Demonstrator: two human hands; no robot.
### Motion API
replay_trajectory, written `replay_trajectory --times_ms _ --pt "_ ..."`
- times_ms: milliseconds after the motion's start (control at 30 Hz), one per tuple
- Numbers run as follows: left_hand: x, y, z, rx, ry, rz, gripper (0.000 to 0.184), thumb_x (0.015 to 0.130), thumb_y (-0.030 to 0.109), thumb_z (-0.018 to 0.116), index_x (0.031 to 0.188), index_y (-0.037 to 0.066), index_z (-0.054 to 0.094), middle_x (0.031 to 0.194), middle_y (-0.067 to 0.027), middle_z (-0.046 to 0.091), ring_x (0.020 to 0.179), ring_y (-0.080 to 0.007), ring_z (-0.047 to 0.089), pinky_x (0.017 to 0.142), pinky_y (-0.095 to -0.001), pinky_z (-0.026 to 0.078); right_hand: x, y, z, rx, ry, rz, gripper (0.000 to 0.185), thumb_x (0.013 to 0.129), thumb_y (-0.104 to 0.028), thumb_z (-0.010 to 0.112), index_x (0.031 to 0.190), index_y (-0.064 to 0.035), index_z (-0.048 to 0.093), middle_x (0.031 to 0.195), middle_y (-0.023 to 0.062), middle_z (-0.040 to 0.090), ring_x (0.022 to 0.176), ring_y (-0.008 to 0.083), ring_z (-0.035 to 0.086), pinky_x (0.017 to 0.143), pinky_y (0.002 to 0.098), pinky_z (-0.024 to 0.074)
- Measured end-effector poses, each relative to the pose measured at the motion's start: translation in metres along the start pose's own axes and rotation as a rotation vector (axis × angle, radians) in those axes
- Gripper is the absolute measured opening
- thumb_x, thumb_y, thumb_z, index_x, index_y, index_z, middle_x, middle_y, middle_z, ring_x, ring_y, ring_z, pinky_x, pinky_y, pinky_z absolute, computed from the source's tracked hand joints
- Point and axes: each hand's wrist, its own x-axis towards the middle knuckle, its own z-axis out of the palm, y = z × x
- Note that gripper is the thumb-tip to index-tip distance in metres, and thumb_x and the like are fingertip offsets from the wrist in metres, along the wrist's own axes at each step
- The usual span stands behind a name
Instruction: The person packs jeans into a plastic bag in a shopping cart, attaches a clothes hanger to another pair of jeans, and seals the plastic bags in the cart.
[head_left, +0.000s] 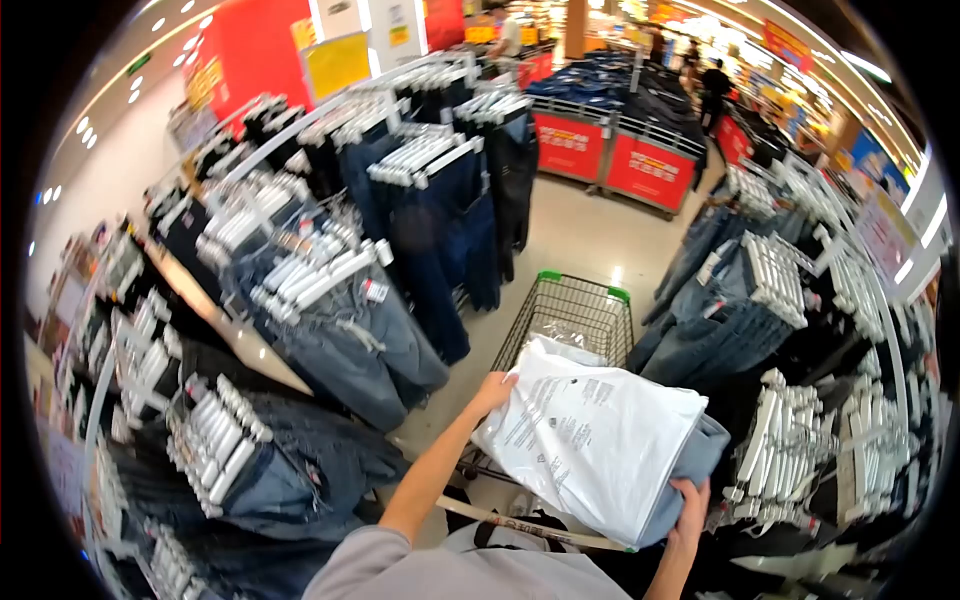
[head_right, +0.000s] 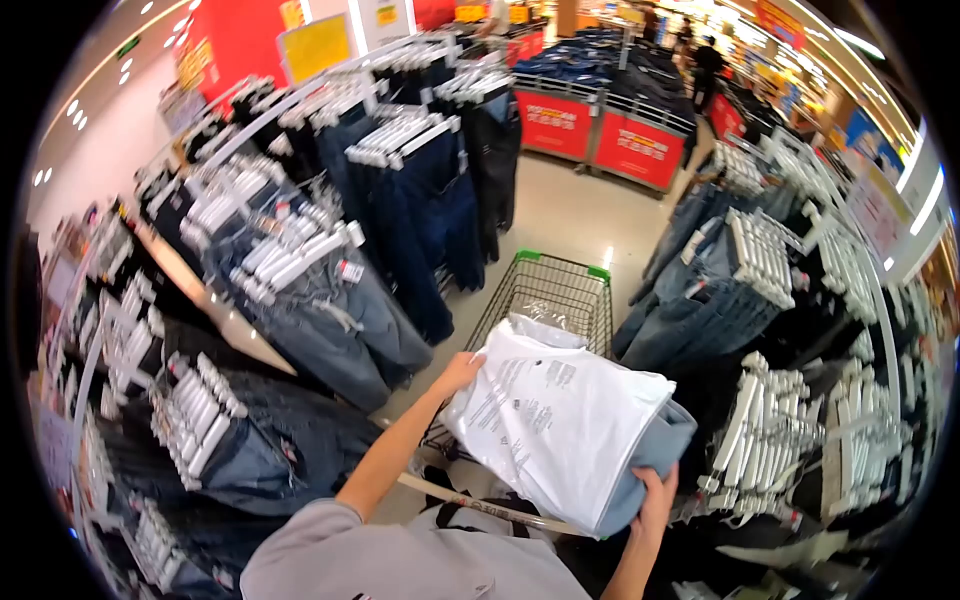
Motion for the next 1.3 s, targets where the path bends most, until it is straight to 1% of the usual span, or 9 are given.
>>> replay_trajectory --times_ms 167,467,633,733,867,1067,1133,1200,1300 --pt "0.022 -0.008 0.035 0.205 0.067 -0.061 0.043 0.101 0.035 0.057 0.104 -0.005 0.072 0.108 -0.0285 0.071 0.108 -0.0461 0.067 0.092 -0.0517 0.053 -0.028 -0.031 -0.053 -0.06 0.309 -0.113 0.067 0.069 -0.016 0.07 0.131 0.0032 0.055 0.124 0.0145 0.058 0.111 0.0286 0.056 0.1 0.0367 0.0432" --pt "0.025 -0.007 0.014 -0.222 0.33 -0.654 0.047 0.1 0.039 0.054 0.121 0.0 0.07 0.128 -0.028 0.066 0.121 -0.0436 0.063 0.102 -0.0532 0.05 -0.045 -0.053 -0.099 0.064 0.612 -0.204 0.071 0.072 -0.014 0.069 0.138 0.0025 0.051 0.132 0.0159 0.057 0.119 0.0307 0.055 0.107 0.042 0.0417" --pt "0.052 -0.045 0.059 0.062 0.513 -0.562 0.056 0.099 0.043 0.057 0.126 -0.006 0.063 0.13 -0.0318 0.062 0.125 -0.0433 0.06 0.104 -0.0514 0.048 -0.047 -0.056 -0.103 0.044 0.578 -0.232 0.072 0.072 -0.011 0.068 0.141 0.0027 0.05 0.134 0.0169 0.056 0.121 0.0309 0.054 0.109 0.0422 0.0414" --pt "0.033 -0.011 0.064 0.226 0.484 -0.221 0.062 0.097 0.042 0.064 0.13 -0.009 0.056 0.13 -0.0327 0.06 0.123 -0.0426 0.059 0.103 -0.0492 0.048 -0.038 -0.05 -0.091 0.031 0.471 -0.246 0.073 0.072 -0.009 0.068 0.142 0.0028 0.049 0.136 0.0174 0.055 0.122 0.0311 0.054 0.109 0.0424 0.0413" --pt "-0.07 0.092 0.059 -0.44 0.293 0.182 0.059 0.095 0.044 0.072 0.129 -0.002 0.056 0.126 -0.0199 0.063 0.116 -0.0356 0.062 0.1 -0.0467 0.05 -0.012 -0.024 -0.049 -0.01 0.21 -0.3 0.074 0.073 -0.007 0.068 0.144 0.003 0.048 0.138 0.0182 0.054 0.124 0.0312 0.054 0.11 0.0426 0.041" --pt "-0.193 0.15 0.044 -0.413 0.068 0.181 0.079 0.102 0.049 0.061 0.156 0.001 0.03 0.159 -0.0216 0.035 0.146 -0.0359 0.037 0.118 -0.0424 0.034 0.002 0.018 0.085 -0.413 -0.107 -0.476 0.077 0.067 0.001 0.08 0.137 0.0066 0.047 0.127 0.0166 0.058 0.119 0.0253 0.053 0.109 0.038 0.0394" --pt "-0.18 0.112 0.045 -0.694 -0.034 -0.033 0.086 0.106 0.066 0.033 0.161 0.001 0.025 0.166 -0.0172 0.027 0.15 -0.0327 0.032 0.122 -0.0425 0.026 0.001 0.034 0.113 -0.469 -0.242 -0.49 0.075 0.071 0.003 0.078 0.138 0.004 0.046 0.128 0.0134 0.059 0.118 0.0229 0.055 0.107 0.0342 0.0405" --pt "-0.163 0.075 0.03 -1.105 -0.132 -0.029 0.089 0.103 0.074 0.023 0.159 0.006 0.035 0.16 -0.0125 0.041 0.148 -0.0263 0.037 0.122 -0.0431 0.027 -0.021 0.022 0.15 -0.445 -0.441 -0.405 0.073 0.072 -0.002 0.082 0.136 0.0022 0.048 0.125 0.0134 0.06 0.116 0.0218 0.056 0.104 0.0344 0.0429" --pt "-0.18 0.044 0.007 -1.269 0.114 0.019 0.073 0.105 0.062 0.042 0.154 0.008 0.042 0.15 -0.008 0.054 0.138 -0.0234 0.051 0.117 -0.0426 0.038 -0.043 0.002 0.187 -0.578 -0.717 -0.374 0.082 0.072 -0.008 0.085 0.142 0.0018 0.043 0.116 0.0174 0.069 0.107 0.0258 0.066 0.098 0.0373 0.05"
